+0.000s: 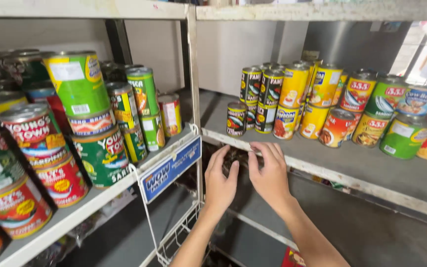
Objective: Organizing various canned food items on retail shelves.
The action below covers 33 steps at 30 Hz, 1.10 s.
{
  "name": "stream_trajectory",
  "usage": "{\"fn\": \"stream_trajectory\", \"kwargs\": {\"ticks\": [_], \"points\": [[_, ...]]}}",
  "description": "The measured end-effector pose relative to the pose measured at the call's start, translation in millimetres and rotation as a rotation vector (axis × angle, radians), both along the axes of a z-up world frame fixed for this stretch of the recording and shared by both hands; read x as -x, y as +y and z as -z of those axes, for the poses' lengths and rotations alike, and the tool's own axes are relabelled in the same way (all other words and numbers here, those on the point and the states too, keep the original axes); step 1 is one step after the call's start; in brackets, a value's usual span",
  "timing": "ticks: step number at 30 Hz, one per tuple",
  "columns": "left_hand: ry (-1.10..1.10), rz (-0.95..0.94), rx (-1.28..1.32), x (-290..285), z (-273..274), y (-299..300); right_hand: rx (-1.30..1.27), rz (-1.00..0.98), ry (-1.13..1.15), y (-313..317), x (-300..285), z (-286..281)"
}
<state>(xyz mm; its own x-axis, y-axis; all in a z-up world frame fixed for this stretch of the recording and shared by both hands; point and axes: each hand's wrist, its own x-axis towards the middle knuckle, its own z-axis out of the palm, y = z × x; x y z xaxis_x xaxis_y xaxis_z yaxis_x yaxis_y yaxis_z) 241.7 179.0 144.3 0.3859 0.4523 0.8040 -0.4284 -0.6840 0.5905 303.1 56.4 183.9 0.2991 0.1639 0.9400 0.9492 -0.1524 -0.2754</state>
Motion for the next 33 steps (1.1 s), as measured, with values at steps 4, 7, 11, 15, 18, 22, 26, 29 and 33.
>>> {"fn": "stream_trajectory", "kwargs": {"ticks": [4, 7, 11, 15, 18, 22, 26, 29, 33], "points": [[-0.069, 0.019, -0.076, -33.0, -32.3, 24.6, 0.054, 0.115, -0.048, 29.9, -39.3, -21.5], [-0.059, 0.012, -0.154, -61.7, -43.6, 44.7, 0.031, 0.128, 0.030, 53.3, -69.4, -23.7], [-0.026, -0.061, -0.201, -93.4, -37.8, 66.2, 0.019, 0.095, 0.218, 68.1, -83.7, -28.1], [0.054, -0.128, -0.231, -98.5, -41.9, 68.8, 0.062, 0.104, 0.297, 74.7, -90.2, -34.4], [0.131, -0.195, -0.219, -108.6, -42.0, 70.7, 0.057, 0.103, 0.326, 79.7, -96.6, -33.8], [0.093, -0.250, -0.250, -112.3, -43.3, 68.4, 0.073, 0.110, 0.390, 80.8, -95.2, -40.2], [0.174, -0.297, -0.252, -106.6, -52.0, 58.3, 0.055, 0.068, 0.459, 81.4, -104.3, -36.1], [0.168, -0.306, -0.252, -112.5, -50.9, 58.7, 0.045, 0.057, 0.465, 80.6, -105.0, -38.2], [0.125, -0.301, -0.256, -114.7, -47.1, 59.5, 0.042, 0.076, 0.401, 82.1, -108.7, -32.4]]}}
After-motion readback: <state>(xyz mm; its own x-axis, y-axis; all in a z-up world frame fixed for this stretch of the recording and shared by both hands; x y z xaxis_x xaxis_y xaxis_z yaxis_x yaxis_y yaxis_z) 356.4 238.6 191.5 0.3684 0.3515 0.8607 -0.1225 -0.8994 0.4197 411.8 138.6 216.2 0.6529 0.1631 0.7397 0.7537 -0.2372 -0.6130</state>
